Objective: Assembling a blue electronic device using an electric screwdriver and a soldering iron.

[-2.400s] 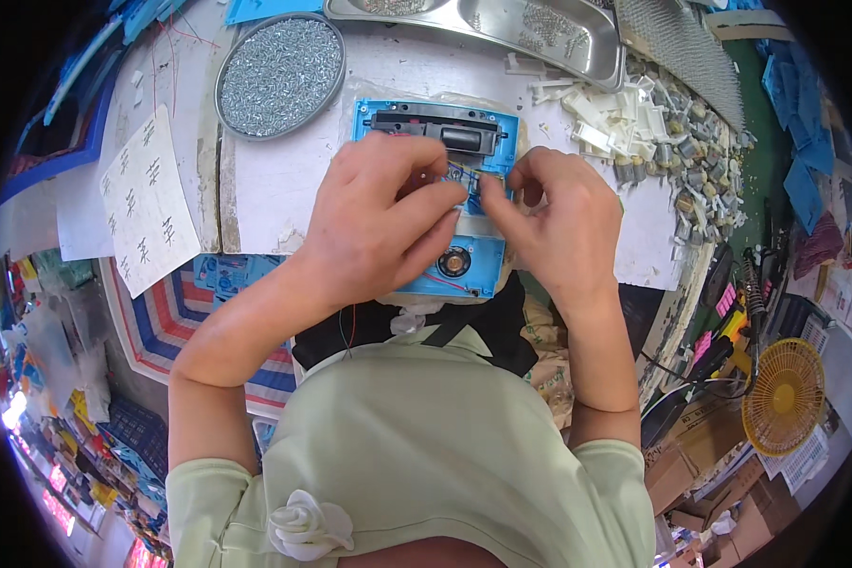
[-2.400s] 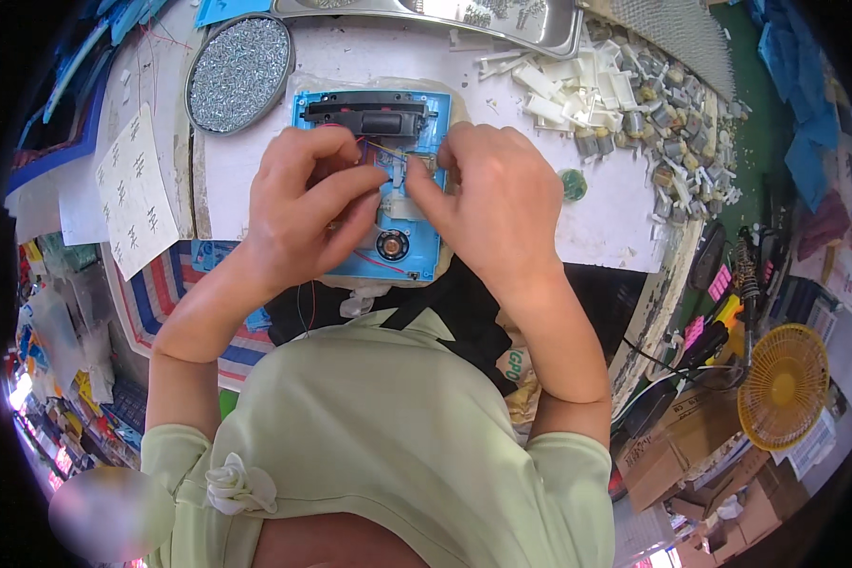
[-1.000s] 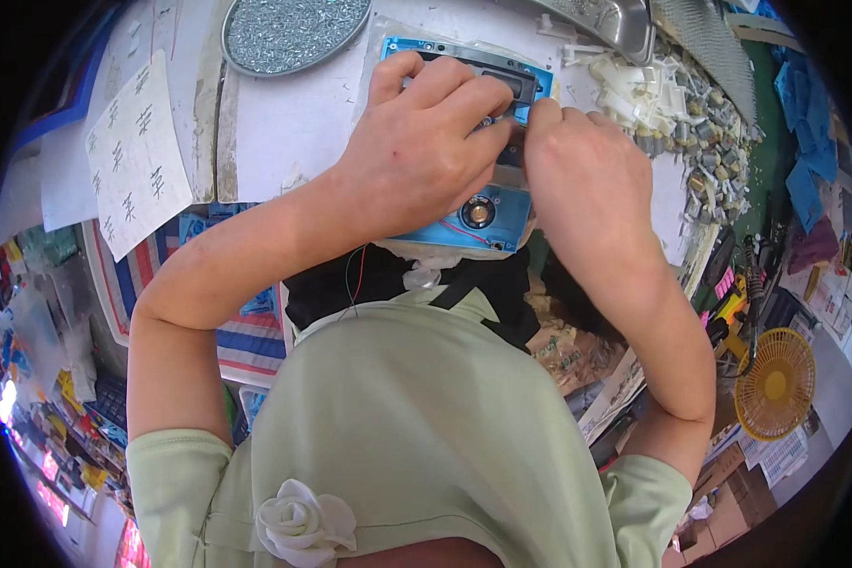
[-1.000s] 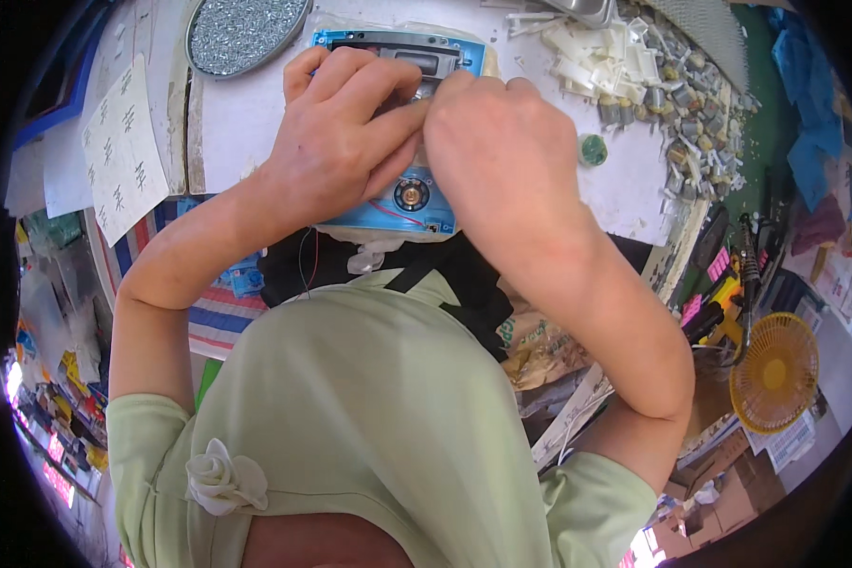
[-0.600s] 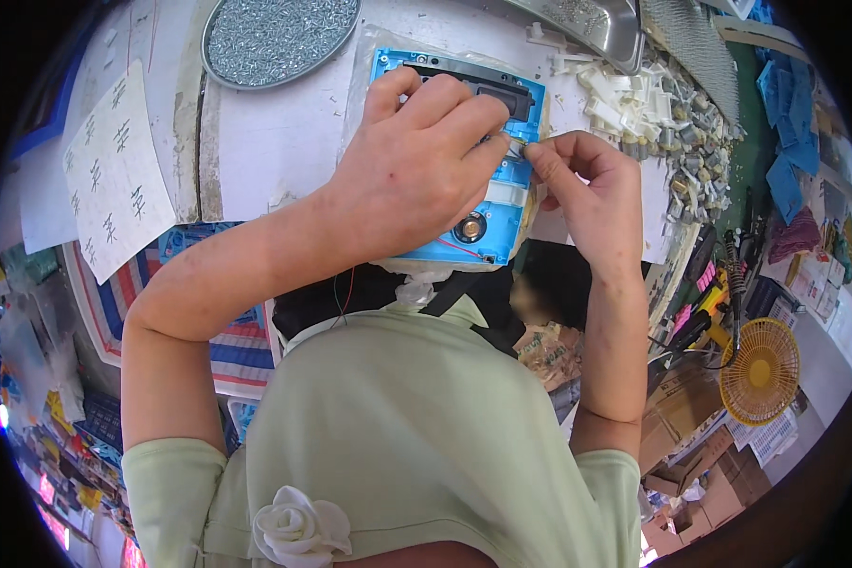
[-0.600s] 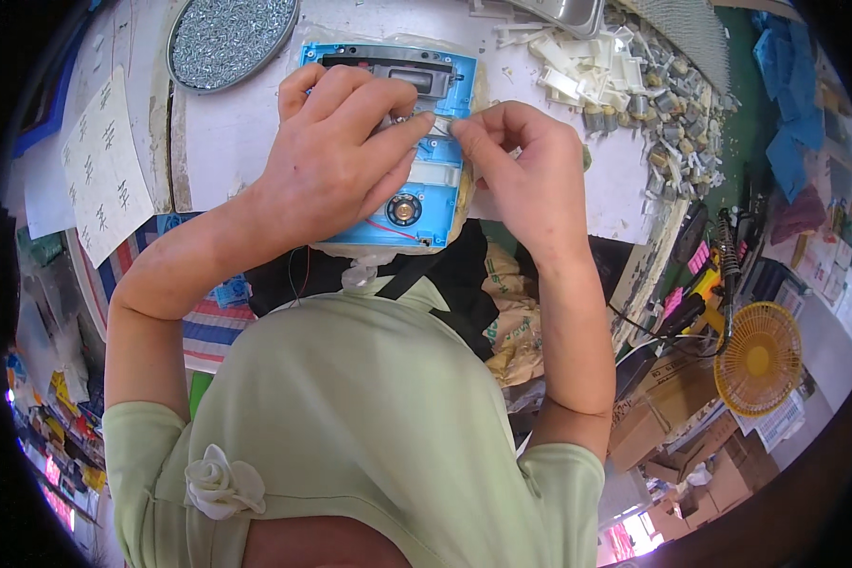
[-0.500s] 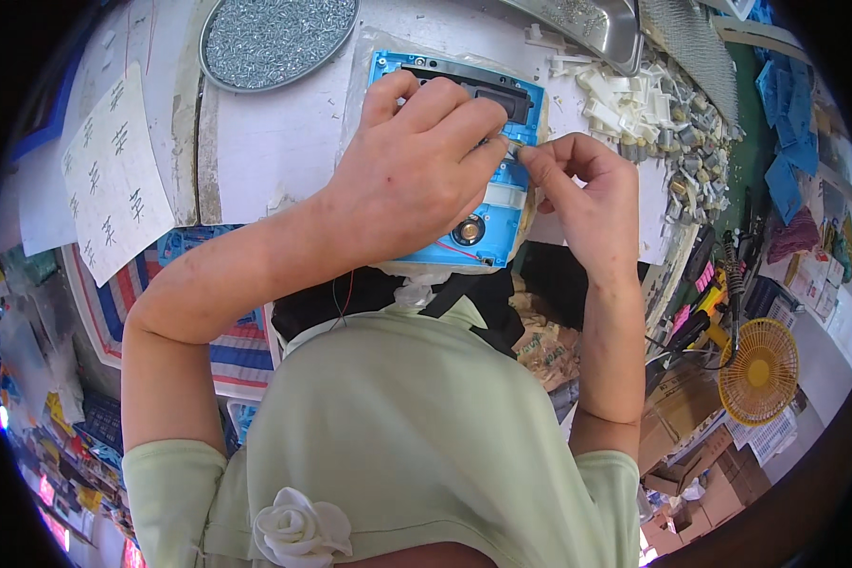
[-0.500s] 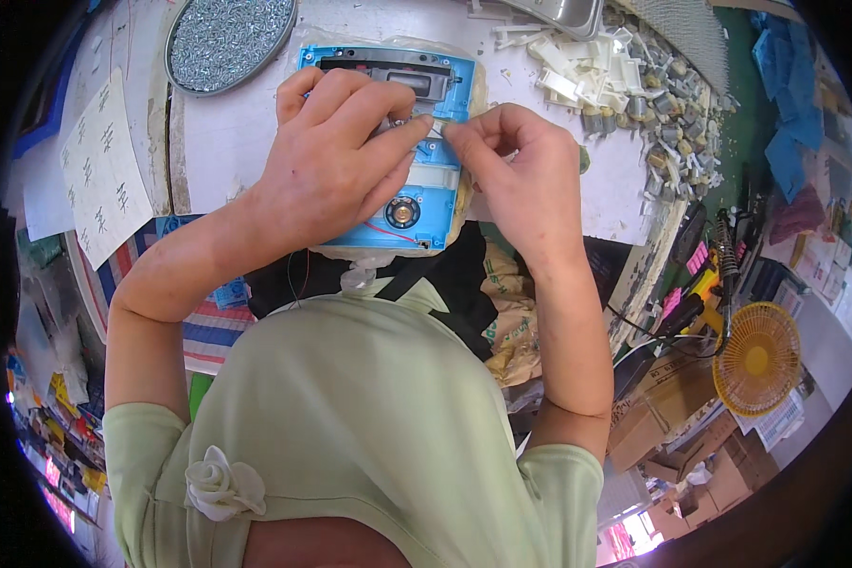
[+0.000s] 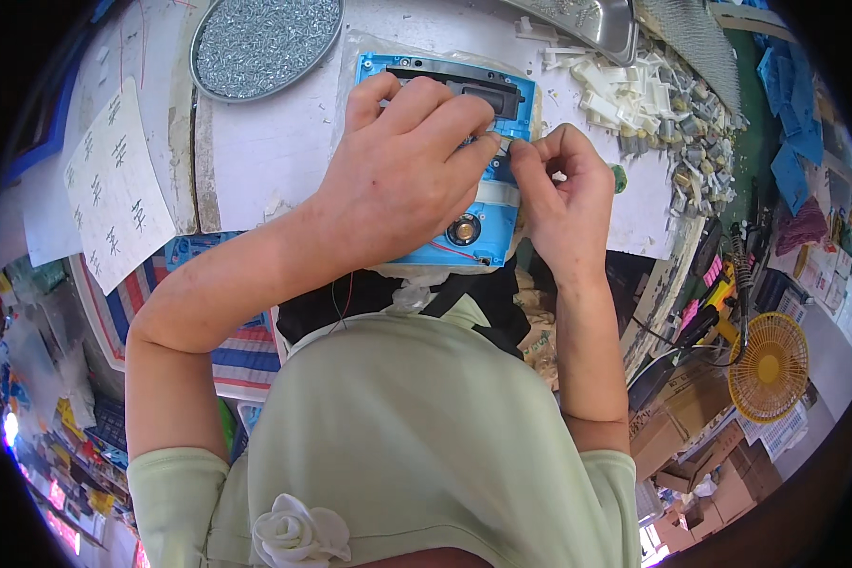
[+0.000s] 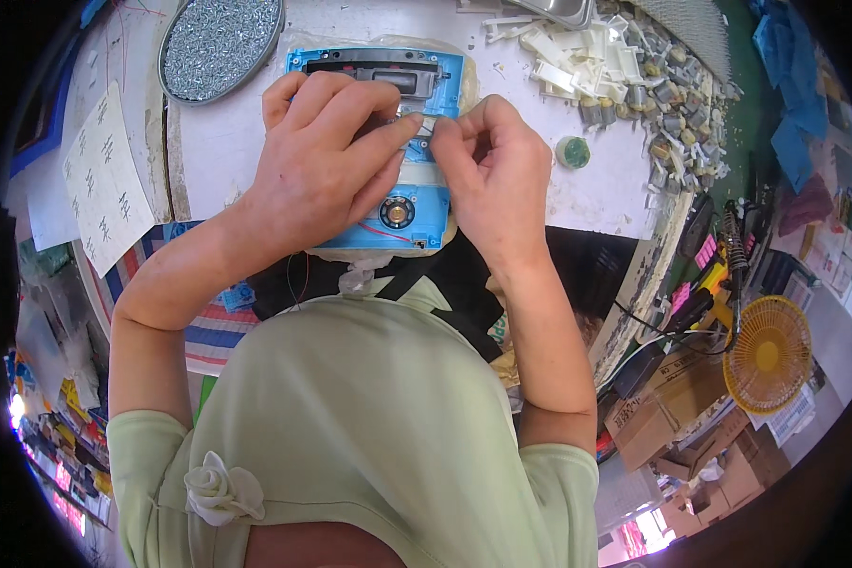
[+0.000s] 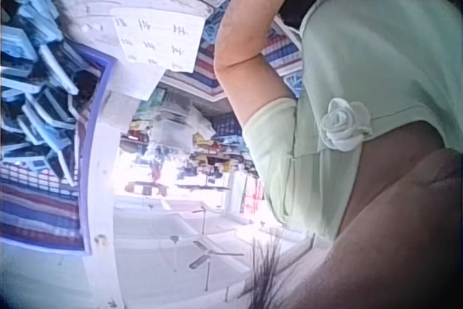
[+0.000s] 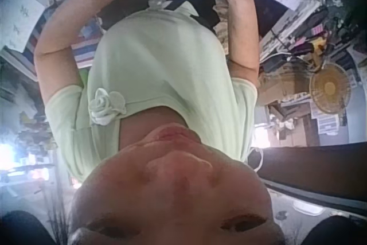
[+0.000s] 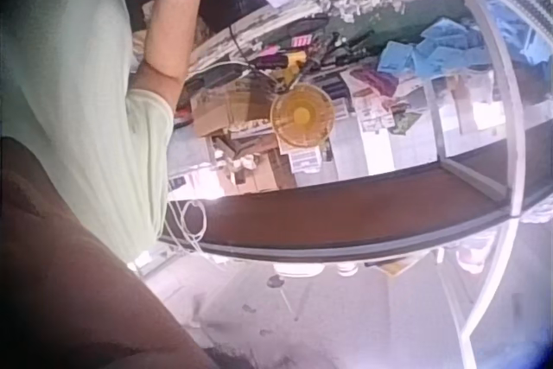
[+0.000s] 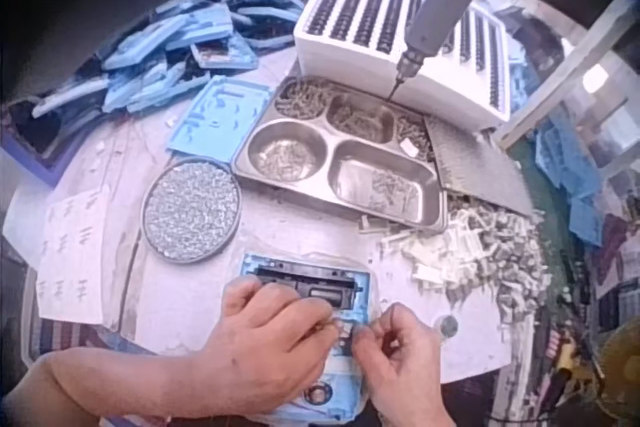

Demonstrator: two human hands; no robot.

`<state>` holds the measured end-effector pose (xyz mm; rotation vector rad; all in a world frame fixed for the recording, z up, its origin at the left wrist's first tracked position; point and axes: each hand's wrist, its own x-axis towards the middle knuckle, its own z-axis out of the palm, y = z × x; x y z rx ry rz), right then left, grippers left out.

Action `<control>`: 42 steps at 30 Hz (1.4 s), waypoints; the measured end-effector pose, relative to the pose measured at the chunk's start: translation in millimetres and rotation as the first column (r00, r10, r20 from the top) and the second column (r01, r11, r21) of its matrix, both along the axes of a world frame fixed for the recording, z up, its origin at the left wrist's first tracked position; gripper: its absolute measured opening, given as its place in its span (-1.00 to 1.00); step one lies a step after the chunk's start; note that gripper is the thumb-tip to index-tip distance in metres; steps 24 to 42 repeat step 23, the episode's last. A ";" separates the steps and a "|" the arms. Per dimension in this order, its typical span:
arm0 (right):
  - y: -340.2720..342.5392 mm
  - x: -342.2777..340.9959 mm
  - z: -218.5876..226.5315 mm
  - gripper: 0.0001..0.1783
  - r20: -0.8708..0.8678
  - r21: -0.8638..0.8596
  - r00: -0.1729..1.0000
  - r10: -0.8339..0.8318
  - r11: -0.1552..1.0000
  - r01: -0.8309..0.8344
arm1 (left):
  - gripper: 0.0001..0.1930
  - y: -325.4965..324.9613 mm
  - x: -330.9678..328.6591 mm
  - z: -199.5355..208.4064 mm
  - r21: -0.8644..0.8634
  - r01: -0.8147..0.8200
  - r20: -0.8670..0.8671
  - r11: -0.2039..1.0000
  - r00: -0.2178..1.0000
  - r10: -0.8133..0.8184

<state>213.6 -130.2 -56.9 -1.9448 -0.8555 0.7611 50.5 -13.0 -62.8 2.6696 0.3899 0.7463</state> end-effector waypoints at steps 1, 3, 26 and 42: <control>-1.0 1.9 -1.1 -0.80 -0.023 0.017 1.000 0.004 1.000 -0.004 | -0.68 1.0 -0.1 0.7 -0.043 0.016 0.016 0.999 1.000 -0.016; -2.4 10.5 4.3 -0.80 -0.240 0.023 0.971 -0.011 1.000 0.017 | -0.66 5.5 -0.8 3.5 -0.120 0.046 0.051 0.992 0.998 -0.040; 1.6 158.7 68.3 -0.76 0.310 0.369 0.919 -0.245 0.922 0.122 | -0.58 16.0 22.5 9.1 -0.217 -0.183 -0.069 0.959 0.983 0.172; 1.6 158.7 68.3 -0.76 0.310 0.369 0.919 -0.245 0.922 0.122 | -0.58 16.0 22.5 9.1 -0.217 -0.183 -0.069 0.959 0.983 0.172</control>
